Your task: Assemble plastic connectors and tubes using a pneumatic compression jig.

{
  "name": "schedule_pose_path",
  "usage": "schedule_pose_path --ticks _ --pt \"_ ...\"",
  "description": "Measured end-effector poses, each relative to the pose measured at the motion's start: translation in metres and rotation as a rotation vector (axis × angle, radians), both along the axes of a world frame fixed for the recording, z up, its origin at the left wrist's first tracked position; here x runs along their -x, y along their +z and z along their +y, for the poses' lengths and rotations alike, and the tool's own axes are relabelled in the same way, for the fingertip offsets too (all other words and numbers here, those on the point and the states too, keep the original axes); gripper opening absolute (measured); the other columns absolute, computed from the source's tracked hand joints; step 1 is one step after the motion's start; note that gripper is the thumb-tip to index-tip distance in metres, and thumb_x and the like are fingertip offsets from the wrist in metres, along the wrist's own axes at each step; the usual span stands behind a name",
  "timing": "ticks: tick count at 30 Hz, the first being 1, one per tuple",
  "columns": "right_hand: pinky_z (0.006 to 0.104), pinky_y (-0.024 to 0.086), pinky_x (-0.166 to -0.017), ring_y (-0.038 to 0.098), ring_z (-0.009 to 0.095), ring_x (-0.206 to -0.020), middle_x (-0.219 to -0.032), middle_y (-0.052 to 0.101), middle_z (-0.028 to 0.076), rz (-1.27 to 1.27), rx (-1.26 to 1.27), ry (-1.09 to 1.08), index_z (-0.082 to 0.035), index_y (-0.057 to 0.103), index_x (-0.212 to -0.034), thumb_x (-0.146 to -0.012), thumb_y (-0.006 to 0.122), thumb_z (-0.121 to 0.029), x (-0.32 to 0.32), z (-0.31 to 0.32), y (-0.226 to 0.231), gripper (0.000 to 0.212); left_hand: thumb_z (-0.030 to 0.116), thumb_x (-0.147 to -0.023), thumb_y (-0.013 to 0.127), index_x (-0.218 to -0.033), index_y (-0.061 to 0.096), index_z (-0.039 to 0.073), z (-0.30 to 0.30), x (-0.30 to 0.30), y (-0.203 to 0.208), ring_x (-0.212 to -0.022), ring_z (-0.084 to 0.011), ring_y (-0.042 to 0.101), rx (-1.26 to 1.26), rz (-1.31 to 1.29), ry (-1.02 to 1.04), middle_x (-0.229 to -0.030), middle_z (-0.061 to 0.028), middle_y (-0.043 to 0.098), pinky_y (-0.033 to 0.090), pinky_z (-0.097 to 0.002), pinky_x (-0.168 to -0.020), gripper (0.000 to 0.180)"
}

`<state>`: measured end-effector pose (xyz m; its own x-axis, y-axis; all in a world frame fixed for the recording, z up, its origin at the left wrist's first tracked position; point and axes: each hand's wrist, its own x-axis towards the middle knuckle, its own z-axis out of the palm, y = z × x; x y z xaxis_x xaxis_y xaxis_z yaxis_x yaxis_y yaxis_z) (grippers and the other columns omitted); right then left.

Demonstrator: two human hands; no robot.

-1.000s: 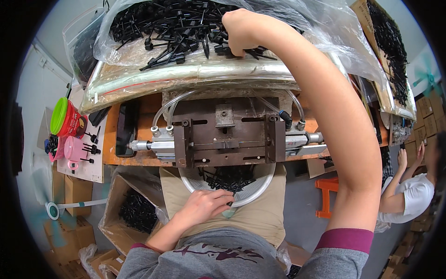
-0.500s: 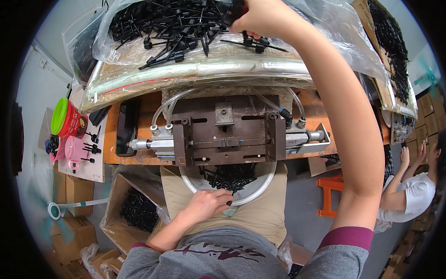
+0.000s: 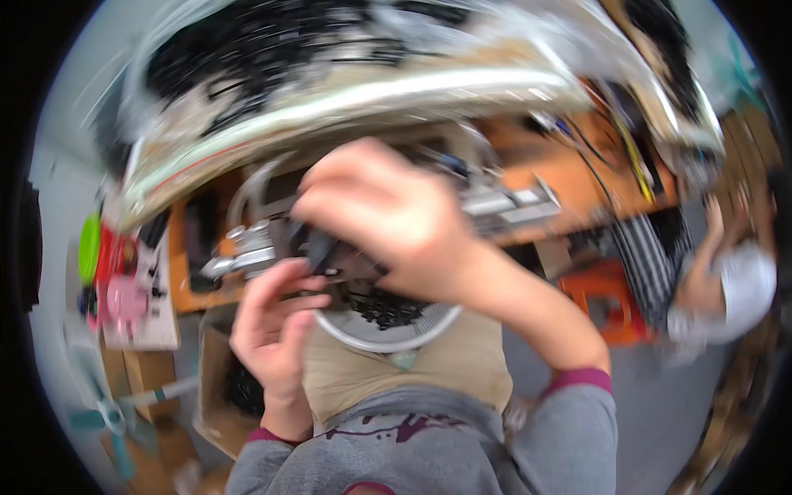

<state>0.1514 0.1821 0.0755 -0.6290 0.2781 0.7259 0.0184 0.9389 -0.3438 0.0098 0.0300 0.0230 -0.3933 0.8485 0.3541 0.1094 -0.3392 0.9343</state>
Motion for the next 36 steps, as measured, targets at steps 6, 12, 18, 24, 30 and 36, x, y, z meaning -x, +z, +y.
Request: schedule_pose_path --ticks 6,12,18,24,30,36 --pt "0.0306 0.055 -0.057 0.065 0.024 -0.079 -0.102 0.06 0.015 0.328 -0.04 0.001 0.005 0.063 -0.096 -0.074 0.065 -0.008 -0.012 -0.06 -0.078 0.026 0.006 -0.084 0.069 -0.115 0.058 -0.006 -0.024 0.019 -0.023 -0.101 -0.0174 0.058 0.028 0.212 -0.111 -0.112 -0.0103 0.06 0.044 -0.0292 -0.092 0.035" --pt "0.0313 0.053 -0.054 0.062 0.024 -0.076 -0.1 0.057 0.014 0.523 -0.049 -0.164 0.006 0.061 -0.097 -0.078 0.062 -0.007 -0.044 -0.1 -0.094 0.023 0.015 -0.082 0.075 -0.105 0.06 -0.001 -0.015 0.02 -0.021 -0.101 -0.0169 0.055 0.042 0.234 -0.341 -0.108 -0.0081 0.058 0.041 -0.0267 -0.09 0.032" --pt "0.0299 0.051 -0.048 0.061 0.021 -0.075 -0.096 0.056 0.01 0.619 -0.033 -0.322 0.002 0.061 -0.095 -0.081 0.06 -0.007 -0.056 -0.119 -0.095 0.016 0.004 -0.092 0.061 -0.117 0.058 -0.003 -0.016 0.003 -0.013 -0.1 -0.0133 0.057 0.051 0.245 -0.305 -0.114 -0.0082 0.059 0.045 -0.0238 -0.085 0.026" --pt "0.0302 0.052 -0.052 0.062 0.022 -0.071 -0.097 0.054 0.01 0.729 0.087 -0.357 0.001 0.065 -0.097 -0.083 0.062 -0.008 -0.076 -0.133 -0.091 0.017 0.006 -0.099 0.053 -0.128 0.054 -0.002 -0.02 0.008 0.004 -0.09 -0.0124 0.063 0.202 0.159 -0.339 -0.112 -0.0092 0.063 0.052 -0.0204 -0.076 0.031" --pt "0.0306 0.054 -0.06 0.065 0.023 -0.076 -0.098 0.057 0.01 0.672 0.272 -0.305 -0.001 0.068 -0.103 -0.074 0.068 -0.004 -0.087 -0.13 -0.089 0.03 -0.012 -0.078 0.063 -0.108 0.063 -0.005 -0.027 -0.033 0.011 -0.087 -0.0228 0.061 0.071 0.284 -0.128 -0.11 -0.0156 0.053 0.056 -0.0291 -0.072 0.03" --pt "0.0293 0.055 -0.067 0.065 0.02 -0.079 -0.097 0.062 0.009 0.418 0.399 -0.4 -0.001 0.07 -0.109 -0.067 0.071 0.01 -0.094 -0.129 -0.087 0.043 -0.015 -0.068 0.074 -0.101 0.068 -0.006 -0.017 -0.036 -0.001 -0.104 -0.0242 0.062 0.107 0.503 -0.168 -0.119 -0.0181 0.055 0.061 -0.0303 -0.078 0.035"
